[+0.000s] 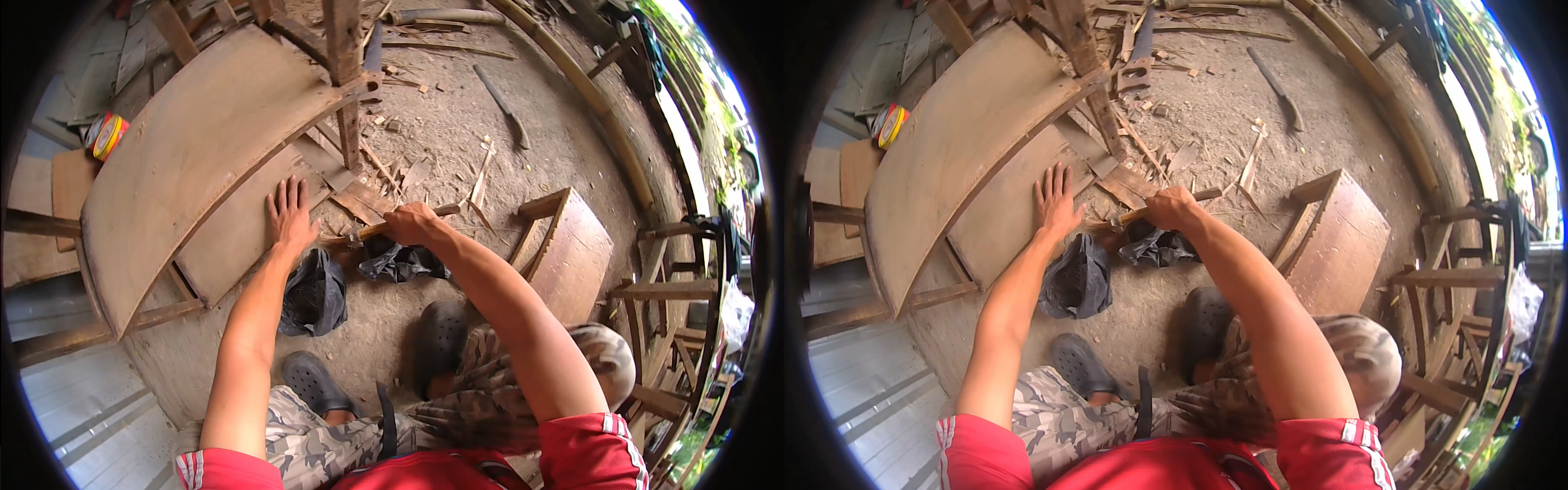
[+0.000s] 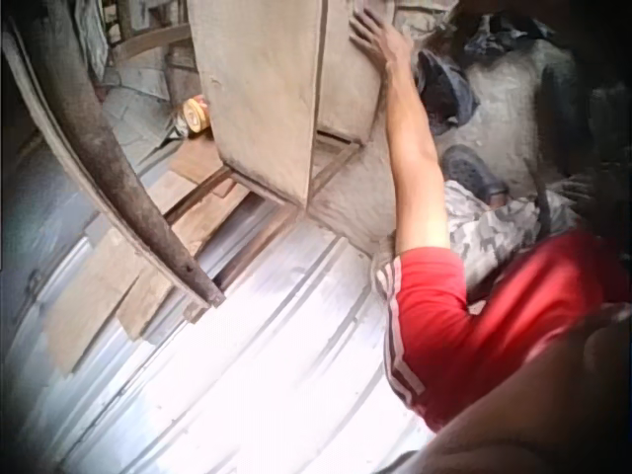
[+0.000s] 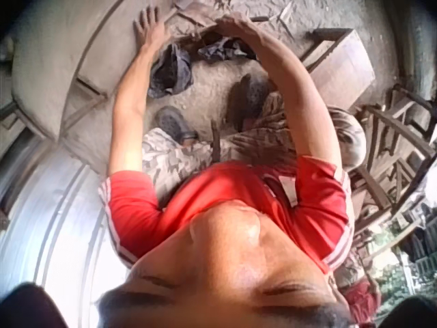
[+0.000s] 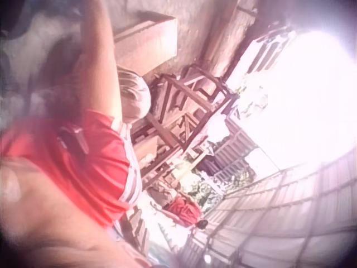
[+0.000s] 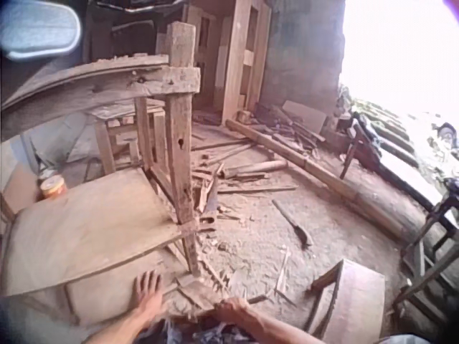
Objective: The person uses a hammer to remove nails from a wooden chair frame, then fits a wooden slat into the frame and secures it by hammering nails into place.
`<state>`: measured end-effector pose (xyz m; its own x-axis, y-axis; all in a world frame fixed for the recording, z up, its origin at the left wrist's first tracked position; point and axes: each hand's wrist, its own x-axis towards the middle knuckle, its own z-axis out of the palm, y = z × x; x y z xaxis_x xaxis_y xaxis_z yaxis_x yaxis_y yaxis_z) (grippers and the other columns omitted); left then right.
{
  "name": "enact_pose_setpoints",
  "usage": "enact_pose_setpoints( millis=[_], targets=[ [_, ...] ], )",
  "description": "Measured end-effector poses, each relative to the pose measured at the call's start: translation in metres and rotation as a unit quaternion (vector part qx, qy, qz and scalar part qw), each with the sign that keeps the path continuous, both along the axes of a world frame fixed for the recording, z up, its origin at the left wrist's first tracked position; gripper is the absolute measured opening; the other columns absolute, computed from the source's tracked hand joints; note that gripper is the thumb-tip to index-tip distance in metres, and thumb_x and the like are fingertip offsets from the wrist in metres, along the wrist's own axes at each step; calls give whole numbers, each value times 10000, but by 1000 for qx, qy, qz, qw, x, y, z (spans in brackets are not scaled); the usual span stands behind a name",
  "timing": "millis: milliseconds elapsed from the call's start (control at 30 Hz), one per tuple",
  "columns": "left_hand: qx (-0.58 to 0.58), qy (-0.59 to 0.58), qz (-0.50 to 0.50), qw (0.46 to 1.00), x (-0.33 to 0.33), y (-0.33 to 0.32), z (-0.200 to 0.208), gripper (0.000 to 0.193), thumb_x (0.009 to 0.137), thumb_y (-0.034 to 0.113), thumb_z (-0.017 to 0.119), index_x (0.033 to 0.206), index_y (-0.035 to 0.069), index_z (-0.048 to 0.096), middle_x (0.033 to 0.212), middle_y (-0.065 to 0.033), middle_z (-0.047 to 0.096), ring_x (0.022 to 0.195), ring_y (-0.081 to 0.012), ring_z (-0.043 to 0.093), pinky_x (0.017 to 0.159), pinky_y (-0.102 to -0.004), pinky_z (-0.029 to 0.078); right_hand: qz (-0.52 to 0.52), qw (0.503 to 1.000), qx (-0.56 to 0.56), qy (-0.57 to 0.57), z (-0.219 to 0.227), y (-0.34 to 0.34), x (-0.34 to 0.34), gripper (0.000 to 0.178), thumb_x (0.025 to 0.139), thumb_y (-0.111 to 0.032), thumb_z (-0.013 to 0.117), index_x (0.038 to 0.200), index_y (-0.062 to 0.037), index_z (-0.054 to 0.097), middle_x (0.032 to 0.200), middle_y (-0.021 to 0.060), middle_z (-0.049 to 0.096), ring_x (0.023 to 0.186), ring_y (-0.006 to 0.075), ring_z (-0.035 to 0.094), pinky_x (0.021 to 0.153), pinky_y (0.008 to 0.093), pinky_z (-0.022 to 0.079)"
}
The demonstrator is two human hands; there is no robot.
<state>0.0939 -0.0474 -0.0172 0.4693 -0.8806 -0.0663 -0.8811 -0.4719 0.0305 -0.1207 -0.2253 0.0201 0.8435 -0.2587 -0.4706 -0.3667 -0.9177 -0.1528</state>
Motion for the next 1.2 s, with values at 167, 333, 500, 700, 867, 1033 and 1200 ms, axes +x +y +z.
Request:
enact_pose_setpoints(
  millis=[167, 333, 500, 700, 867, 1033, 1200],
  targets=[
    [57, 68, 39, 995, -16, -16, 26, 868, 833, 366, 736, 1539, 90, 314, 1615, -173, 254, 1494, -357, 234, 1185, -570, 232, -31, 978, -44, 201, 15, 8, 36, 398, 855, -334, 704, 1210, -152, 709, 1135, 67, 735, 1056, 278, 692, 844, 519, 505],
    [19, 166, 19, 986, -17, -17, 52, 456, 873, 372, 685, 1204, 65, 622, 1207, -235, 658, 1121, -400, 628, 953, -515, 486, -117, 965, -31, 234, 5, 5, 56, 361, 868, -303, 691, 1195, -154, 724, 1207, 66, 712, 1094, 302, 674, 864, 571, 483],
    [26, 255, 65, 965, -41, 25, 19, 318, 925, 388, 631, 1024, 93, 700, 927, -245, 710, 914, -448, 678, 808, -524, 523, -170, 985, 26, 2, -22, 35, 42, 332, 932, -249, 546, 1182, -127, 728, 1233, 119, 699, 1131, 282, 668, 936, 583, 460],
    [132, 208, -27, 969, -61, 49, 3, 294, 925, 367, 632, 991, 92, 715, 949, -216, 721, 949, -414, 686, 814, -529, 522, -176, 981, 72, -34, -13, 59, 63, 313, 881, -242, 595, 1126, -121, 749, 1143, 130, 733, 1074, 297, 704, 869, 492, 530],
    [51, 220, 70, 972, -49, 64, 16, 317, 920, 369, 634, 990, 78, 740, 936, -224, 722, 920, -412, 692, 802, -503, 533, -361, 892, 257, -91, -17, 57, 106, 365, 853, -248, 593, 1121, -39, 726, 1204, 194, 697, 1138, 320, 678, 918, 440, 546],
    [-71, 325, 151, 931, -61, 11, -4, 363, 913, 361, 647, 994, 17, 730, 911, -227, 723, 888, -382, 705, 789, -451, 538, -357, 894, 198, -185, -99, -7, 99, 386, 850, -264, 579, 1062, 27, 718, 1137, 240, 699, 1063, 362, 695, 893, 434, 561],
    [-151, 558, 365, 730, -66, -11, -2, 393, 955, 380, 631, 1090, 13, 660, 921, -83, 669, 763, -182, 643, 699, -352, 514, -474, 749, 366, -283, -106, -17, 92, 428, 835, -326, 649, 836, 98, 708, 807, 292, 703, 781, 384, 725, 696, 427, 569]
  ],
)
